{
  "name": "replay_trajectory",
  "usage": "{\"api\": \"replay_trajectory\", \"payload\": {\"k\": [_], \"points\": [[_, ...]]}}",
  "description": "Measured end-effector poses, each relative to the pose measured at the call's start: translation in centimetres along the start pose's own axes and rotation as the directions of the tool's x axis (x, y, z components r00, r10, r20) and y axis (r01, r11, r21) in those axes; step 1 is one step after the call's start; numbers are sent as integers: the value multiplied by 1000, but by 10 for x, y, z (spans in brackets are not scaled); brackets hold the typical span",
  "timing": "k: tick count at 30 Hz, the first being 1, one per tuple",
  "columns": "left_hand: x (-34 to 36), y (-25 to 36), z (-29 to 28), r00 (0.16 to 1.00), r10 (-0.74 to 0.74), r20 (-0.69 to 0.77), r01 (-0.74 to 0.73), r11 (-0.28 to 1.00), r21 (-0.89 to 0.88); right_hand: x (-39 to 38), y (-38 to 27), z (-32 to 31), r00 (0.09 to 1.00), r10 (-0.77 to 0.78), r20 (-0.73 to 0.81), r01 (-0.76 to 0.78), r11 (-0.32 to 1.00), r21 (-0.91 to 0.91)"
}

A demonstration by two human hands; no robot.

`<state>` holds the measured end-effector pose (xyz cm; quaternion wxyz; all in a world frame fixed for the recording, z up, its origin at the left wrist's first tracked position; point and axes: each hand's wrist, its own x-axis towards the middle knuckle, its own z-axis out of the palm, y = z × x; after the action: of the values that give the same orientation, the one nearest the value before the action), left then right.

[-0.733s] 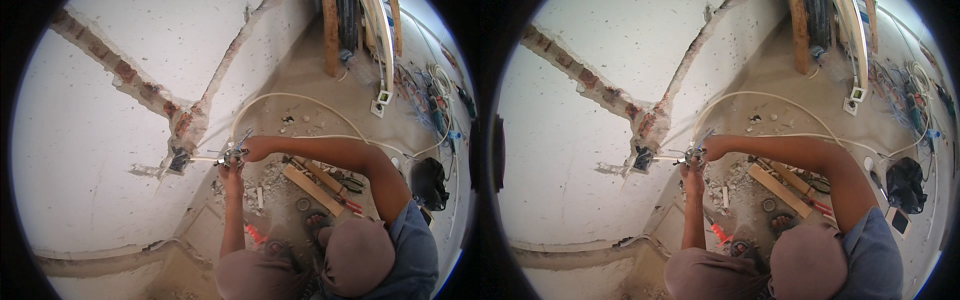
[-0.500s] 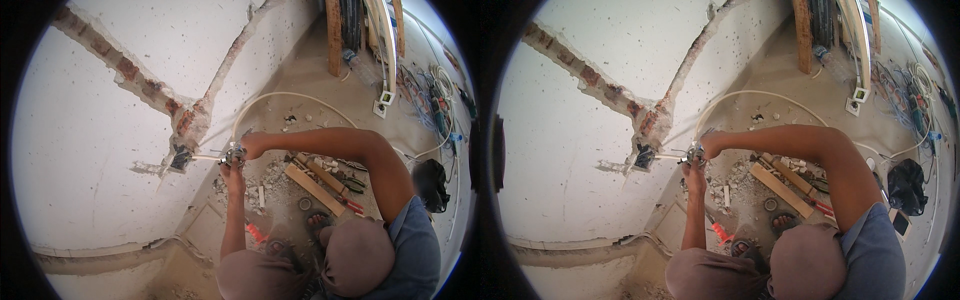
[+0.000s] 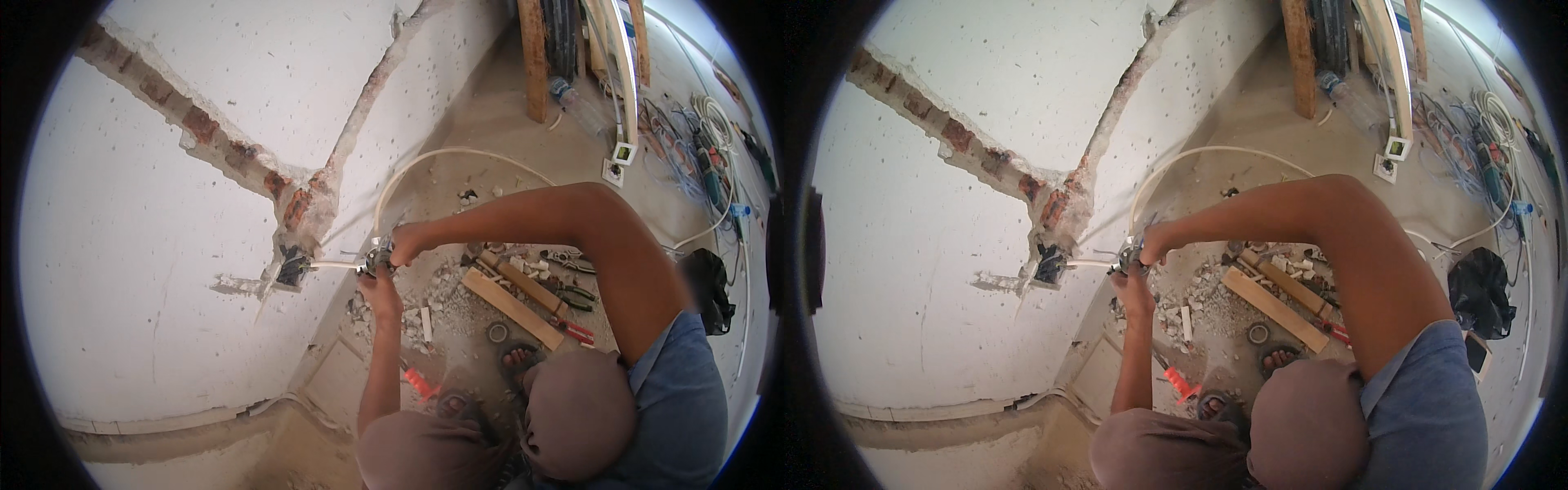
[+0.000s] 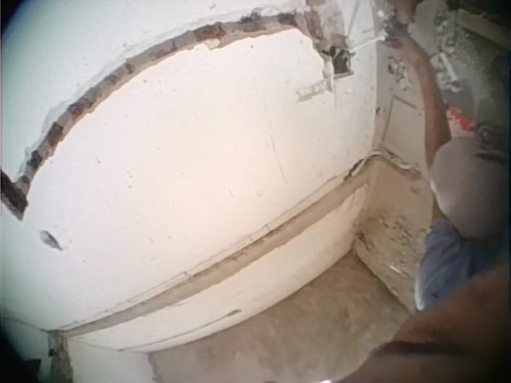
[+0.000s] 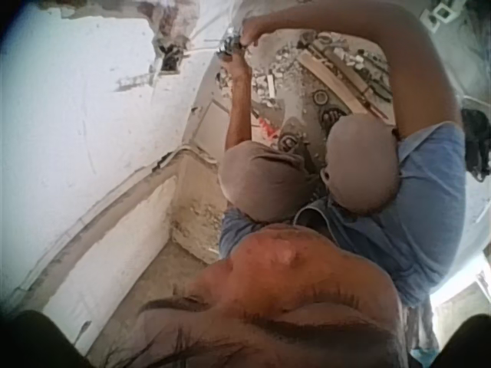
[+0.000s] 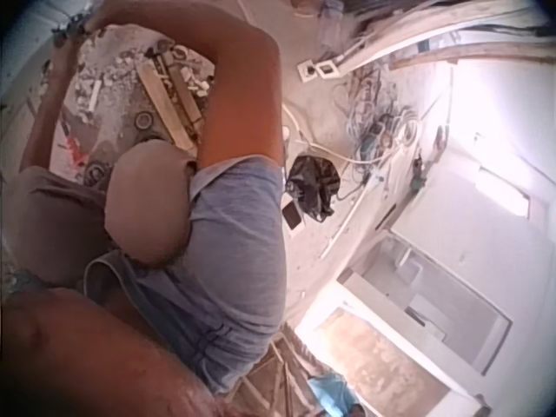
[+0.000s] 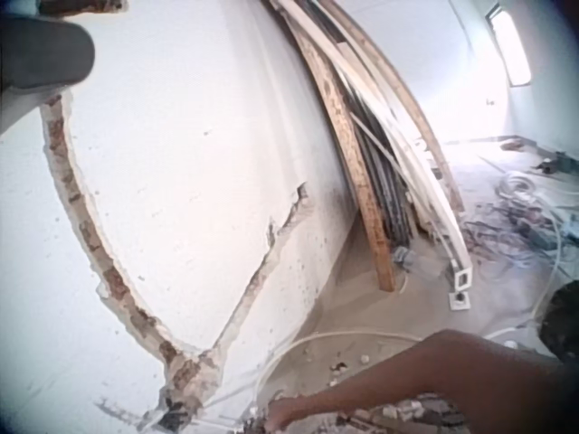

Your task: The person prepares electrical wires in a wall box by using pliers to strip insulation, cutting the ends to length, and wrapping electrical tape around the wires to secure them.

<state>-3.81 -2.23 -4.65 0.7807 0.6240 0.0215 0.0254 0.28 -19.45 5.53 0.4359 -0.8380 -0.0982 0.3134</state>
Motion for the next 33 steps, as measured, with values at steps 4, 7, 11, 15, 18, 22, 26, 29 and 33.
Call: {"api": "replay_trajectory", "payload": {"k": [4, 7, 11, 15, 18, 22, 26, 29, 33], "points": [[7, -20, 6, 991, 72, -115, -48, 978, 204, 9, 3, 1, 998, 39, -40, -51, 943, -328], [-8, 7, 39, 996, -65, 53, 70, 991, -115, 14, 50, -9, 977, -190, -96, 121, 864, -488], [-11, 36, 6, 985, -139, 97, 158, 961, -226, -62, 3, -51, 936, -278, -216, 148, 867, -475], [-15, 38, 25, 979, -171, 114, 196, 943, -269, -117, 43, -77, 769, -285, -573, 216, 958, -188], [-20, 45, 40, 977, -201, 71, 213, 940, -267, -121, 68, -64, 653, -359, -667, 212, 932, -294], [-10, 43, 29, 964, -244, 110, 266, 920, -289, -111, 60, -34, 609, -485, -628, 259, 870, -420], [-8, 41, 29, 960, -257, 110, 279, 914, -294, -103, 48, -11, 552, -620, -558, 246, 760, -602], [-7, 38, 33, 966, -236, 108, 258, 914, -313, -87, 46, -5, 435, -733, -523, 147, 631, -762], [-6, 35, 35, 975, -212, 64, 221, 933, -283, -81, 32, 2, 659, -612, -437, 22, 597, -802]]}}
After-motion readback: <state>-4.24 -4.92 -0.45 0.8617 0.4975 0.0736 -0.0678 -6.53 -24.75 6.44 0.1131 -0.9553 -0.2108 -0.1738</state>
